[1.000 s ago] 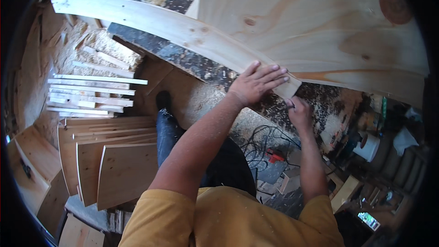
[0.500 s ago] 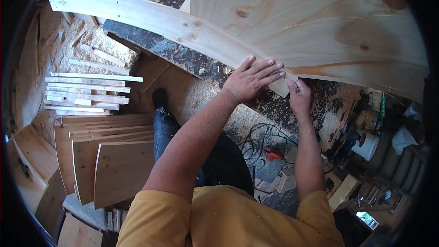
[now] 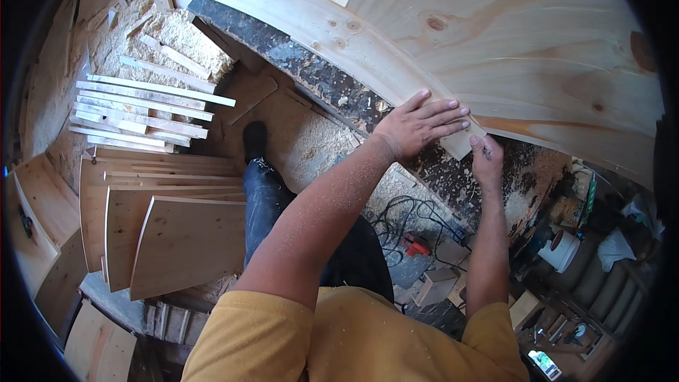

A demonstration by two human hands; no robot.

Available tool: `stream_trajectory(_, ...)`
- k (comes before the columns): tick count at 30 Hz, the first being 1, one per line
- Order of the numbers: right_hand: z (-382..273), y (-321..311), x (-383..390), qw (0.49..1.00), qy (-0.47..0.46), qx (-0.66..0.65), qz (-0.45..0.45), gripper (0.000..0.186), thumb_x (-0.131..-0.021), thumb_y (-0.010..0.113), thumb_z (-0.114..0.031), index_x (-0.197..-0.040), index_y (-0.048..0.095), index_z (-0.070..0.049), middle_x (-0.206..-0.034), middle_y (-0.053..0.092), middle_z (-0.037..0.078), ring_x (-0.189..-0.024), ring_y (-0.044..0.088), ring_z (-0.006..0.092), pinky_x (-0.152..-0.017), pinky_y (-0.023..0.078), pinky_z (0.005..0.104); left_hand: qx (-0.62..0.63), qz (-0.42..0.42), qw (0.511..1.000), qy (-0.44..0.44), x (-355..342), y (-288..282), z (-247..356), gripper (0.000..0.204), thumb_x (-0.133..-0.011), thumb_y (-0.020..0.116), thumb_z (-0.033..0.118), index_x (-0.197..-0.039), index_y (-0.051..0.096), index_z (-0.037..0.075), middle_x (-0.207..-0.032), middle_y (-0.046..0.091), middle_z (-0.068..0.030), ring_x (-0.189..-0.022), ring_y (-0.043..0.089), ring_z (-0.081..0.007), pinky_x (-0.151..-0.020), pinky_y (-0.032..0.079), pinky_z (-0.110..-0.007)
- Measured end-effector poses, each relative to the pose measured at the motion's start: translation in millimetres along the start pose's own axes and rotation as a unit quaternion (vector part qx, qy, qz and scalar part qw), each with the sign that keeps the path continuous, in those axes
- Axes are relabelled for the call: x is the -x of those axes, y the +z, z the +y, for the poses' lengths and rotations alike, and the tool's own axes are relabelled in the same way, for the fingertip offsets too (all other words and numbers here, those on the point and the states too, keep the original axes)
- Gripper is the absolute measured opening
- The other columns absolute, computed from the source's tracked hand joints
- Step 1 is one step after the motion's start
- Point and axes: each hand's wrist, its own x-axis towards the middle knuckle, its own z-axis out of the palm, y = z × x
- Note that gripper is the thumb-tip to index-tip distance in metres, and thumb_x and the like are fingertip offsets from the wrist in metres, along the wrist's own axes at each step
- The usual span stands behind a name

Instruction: Marking and assembling wooden components for a structure in a workshop.

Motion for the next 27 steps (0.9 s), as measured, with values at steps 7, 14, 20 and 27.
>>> stream_trajectory(7, 5, 2, 1, 1.0, -0.004, -0.002, 0.01, 0.025, -0.093, 0.055, -0.019, -0.104, 0.061, 0.002, -0.079, 0.062, 0.007, -0.072, 0.052, 0.0104, -0.066, 0.044, 0.0262, 0.034, -0.009, 0.999, 0.003, 1, -1, -2, 0.06, -0.086, 0.047, 0.035, -0.142, 0.025, 0.036, -0.15, 0.02, 0.0146, -0.137, 0.018, -0.0054, -0.113, 0.011, -0.039)
stream_trajectory(14, 1, 5, 9, 0.998, 0.061, 0.034, 0.009, 0.016, -0.086, 0.063, -0.013, -0.094, 0.061, 0.001, -0.077, 0.063, 0.007, -0.07, 0.054, 0.0093, -0.066, 0.045, 0.0258, 0.067, -0.032, 0.997, 0.006, 0, 0, -1, 0.058, -0.089, 0.041, 0.027, -0.144, 0.021, 0.035, -0.152, 0.014, 0.0146, -0.139, 0.012, -0.0057, -0.114, 0.007, -0.038)
stream_trajectory(20, 27, 21, 35, 0.995, 0.091, -0.033, 0.003, 0.01, -0.084, 0.063, -0.008, -0.088, 0.059, 0.0, -0.069, 0.054, -0.001, -0.066, 0.045, 0.0059, -0.06, 0.042, 0.0248, -0.04, -0.036, 0.999, 0.007, 1, 5, -2, 0.062, -0.086, 0.049, 0.04, -0.143, 0.024, 0.038, -0.15, 0.021, 0.011, -0.137, 0.021, -0.0093, -0.111, 0.013, -0.044)
stream_trajectory(27, 30, 27, 49, 0.995, 0.026, 0.046, 0.081, 0.01, -0.081, 0.066, -0.008, -0.083, 0.059, -0.002, -0.069, 0.06, 0.011, -0.059, 0.058, 0.0185, -0.054, 0.046, 0.0305, 0.029, -0.049, 0.998, -0.017, -3, 6, 3, 0.061, -0.085, 0.051, 0.037, -0.141, 0.026, 0.039, -0.149, 0.024, 0.0144, -0.136, 0.022, -0.0074, -0.113, 0.007, -0.043)
